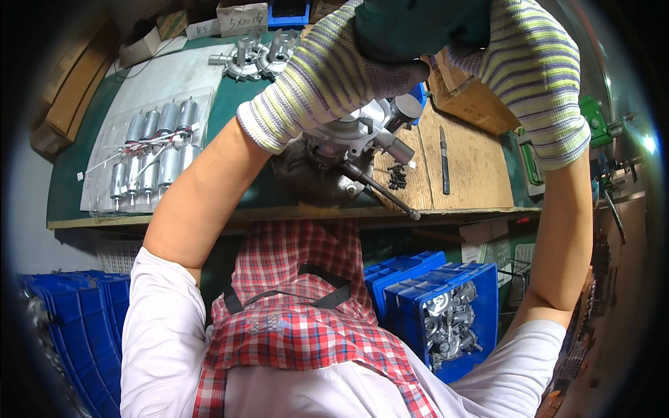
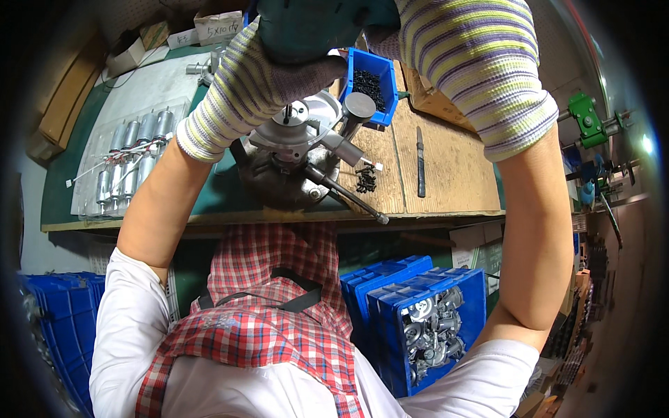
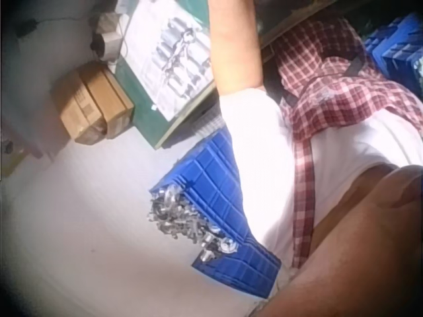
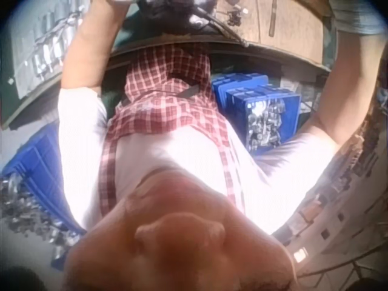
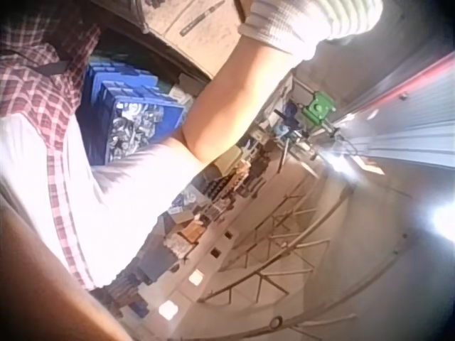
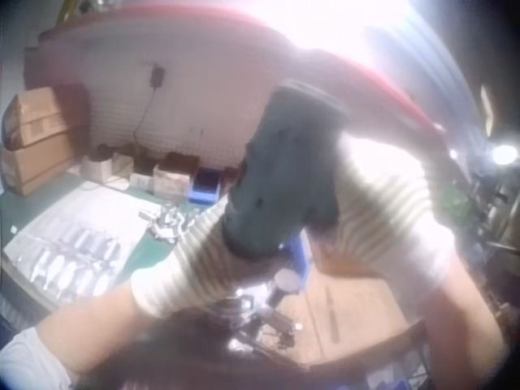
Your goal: The person assembles a metal housing with a cylindrical motor using a cordless drill and a bench vise. They insert screws, tighten them with the drill, and secure the assembly in the vise to check fit. The process repeats for multiple units, with finished assemblies placed on the workbench.
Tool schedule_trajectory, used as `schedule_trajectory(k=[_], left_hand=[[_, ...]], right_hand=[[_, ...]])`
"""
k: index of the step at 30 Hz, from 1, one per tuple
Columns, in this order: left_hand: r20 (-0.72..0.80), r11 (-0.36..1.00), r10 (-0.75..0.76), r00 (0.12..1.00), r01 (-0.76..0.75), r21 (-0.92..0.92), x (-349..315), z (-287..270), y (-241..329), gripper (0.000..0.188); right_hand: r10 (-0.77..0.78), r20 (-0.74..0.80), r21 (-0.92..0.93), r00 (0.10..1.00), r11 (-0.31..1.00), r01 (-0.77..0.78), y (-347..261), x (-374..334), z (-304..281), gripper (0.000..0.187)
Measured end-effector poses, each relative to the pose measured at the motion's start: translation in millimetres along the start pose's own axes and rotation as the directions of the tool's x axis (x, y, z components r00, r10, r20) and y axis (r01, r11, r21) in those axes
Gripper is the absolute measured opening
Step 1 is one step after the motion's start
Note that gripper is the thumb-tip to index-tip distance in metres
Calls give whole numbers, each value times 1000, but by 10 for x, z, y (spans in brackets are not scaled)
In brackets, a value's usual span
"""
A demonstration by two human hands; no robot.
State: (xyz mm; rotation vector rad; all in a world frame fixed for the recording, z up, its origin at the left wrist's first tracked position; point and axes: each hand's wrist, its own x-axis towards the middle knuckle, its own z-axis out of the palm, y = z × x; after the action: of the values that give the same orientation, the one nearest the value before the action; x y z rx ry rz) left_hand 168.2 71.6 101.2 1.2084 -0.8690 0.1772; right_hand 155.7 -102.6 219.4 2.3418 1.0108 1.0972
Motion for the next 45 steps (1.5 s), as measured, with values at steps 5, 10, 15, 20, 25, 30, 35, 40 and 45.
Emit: schedule_trajectory(k=[5,10,15,20,25,30,35,40,45], left_hand=[[-16,951,-54,998,56,304,-40,-103,-115,48],[-123,763,295,947,-156,628,-105,102,-30,37],[-152,851,355,922,-253,460,98,136,-98,44],[238,757,597,766,-636,146,729,265,513,71],[451,164,541,710,-615,771,415,85,415,62],[571,460,457,682,-730,505,-477,820,-274,36],[534,549,-67,843,-416,725,-1367,1389,-1285,51],[541,425,-311,781,-395,814,-1431,1574,-1506,45],[504,499,-400,766,-279,820,-1215,1583,-1246,17]], right_hand=[[97,-8,117,995,989,-95,-105,54,-89,73],[109,41,87,993,990,-112,50,-64,-121,59],[-86,-115,247,990,963,112,128,-110,-196,51],[-67,-123,177,990,980,88,336,-503,-271,51],[-16,-138,91,990,995,28,496,-1076,107,52],[264,4,-142,964,955,-261,675,-2435,597,54],[828,499,-58,257,328,-943,502,-3092,1028,80],[749,630,-368,207,522,-770,267,-3374,1586,75],[794,557,-415,244,520,-746,130,-3161,1707,68]])
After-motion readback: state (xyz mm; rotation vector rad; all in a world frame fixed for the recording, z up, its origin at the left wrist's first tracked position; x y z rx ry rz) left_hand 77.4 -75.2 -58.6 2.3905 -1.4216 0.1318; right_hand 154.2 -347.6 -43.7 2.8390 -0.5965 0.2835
